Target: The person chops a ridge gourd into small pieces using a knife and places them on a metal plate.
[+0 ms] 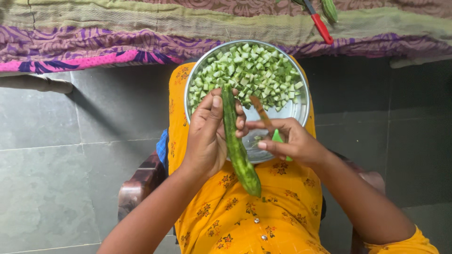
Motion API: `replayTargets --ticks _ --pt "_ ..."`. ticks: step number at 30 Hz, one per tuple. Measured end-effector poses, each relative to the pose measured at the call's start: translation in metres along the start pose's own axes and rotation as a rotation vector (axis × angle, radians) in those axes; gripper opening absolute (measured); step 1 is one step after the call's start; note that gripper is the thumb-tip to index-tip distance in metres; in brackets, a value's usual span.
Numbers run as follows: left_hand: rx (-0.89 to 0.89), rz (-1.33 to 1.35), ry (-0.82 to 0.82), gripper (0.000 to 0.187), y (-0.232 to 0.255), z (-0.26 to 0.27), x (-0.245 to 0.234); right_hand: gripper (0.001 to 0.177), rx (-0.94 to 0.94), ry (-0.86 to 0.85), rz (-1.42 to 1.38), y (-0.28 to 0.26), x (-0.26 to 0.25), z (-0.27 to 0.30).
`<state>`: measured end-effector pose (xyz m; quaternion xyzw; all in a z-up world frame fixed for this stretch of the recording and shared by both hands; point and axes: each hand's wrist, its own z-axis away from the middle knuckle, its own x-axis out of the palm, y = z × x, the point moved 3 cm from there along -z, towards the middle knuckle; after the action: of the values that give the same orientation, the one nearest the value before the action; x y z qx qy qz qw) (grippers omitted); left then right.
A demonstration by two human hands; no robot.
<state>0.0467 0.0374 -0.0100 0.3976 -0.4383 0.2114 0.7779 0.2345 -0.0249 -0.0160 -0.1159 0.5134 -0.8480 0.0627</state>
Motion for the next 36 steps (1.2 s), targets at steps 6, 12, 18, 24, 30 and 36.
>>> replayTargets --ticks 6,12,18,24,30,36 --pt "0.029 0.035 0.028 0.036 0.009 -0.003 -0.005 0.024 0.092 -0.128 -0.079 0.027 -0.004 0.002" --pt "0.242 0.016 0.108 0.035 0.036 -0.015 -0.031 0.016 0.041 -0.008 -0.172 0.045 -0.034 0.004" --pt "0.352 0.066 0.169 0.036 0.053 -0.012 -0.043 0.020 -0.038 0.241 -0.302 0.016 -0.093 0.009" --pt "0.295 0.038 0.159 0.033 0.043 -0.015 -0.045 0.020 -0.037 0.458 -0.285 0.006 -0.132 0.017" --pt "0.273 0.015 0.160 0.034 0.042 -0.014 -0.046 0.016 -0.126 0.713 0.054 0.006 -0.155 0.022" --pt "0.281 0.007 0.153 0.032 0.040 -0.013 -0.048 0.021 -0.179 0.870 0.267 -0.003 -0.150 0.023"
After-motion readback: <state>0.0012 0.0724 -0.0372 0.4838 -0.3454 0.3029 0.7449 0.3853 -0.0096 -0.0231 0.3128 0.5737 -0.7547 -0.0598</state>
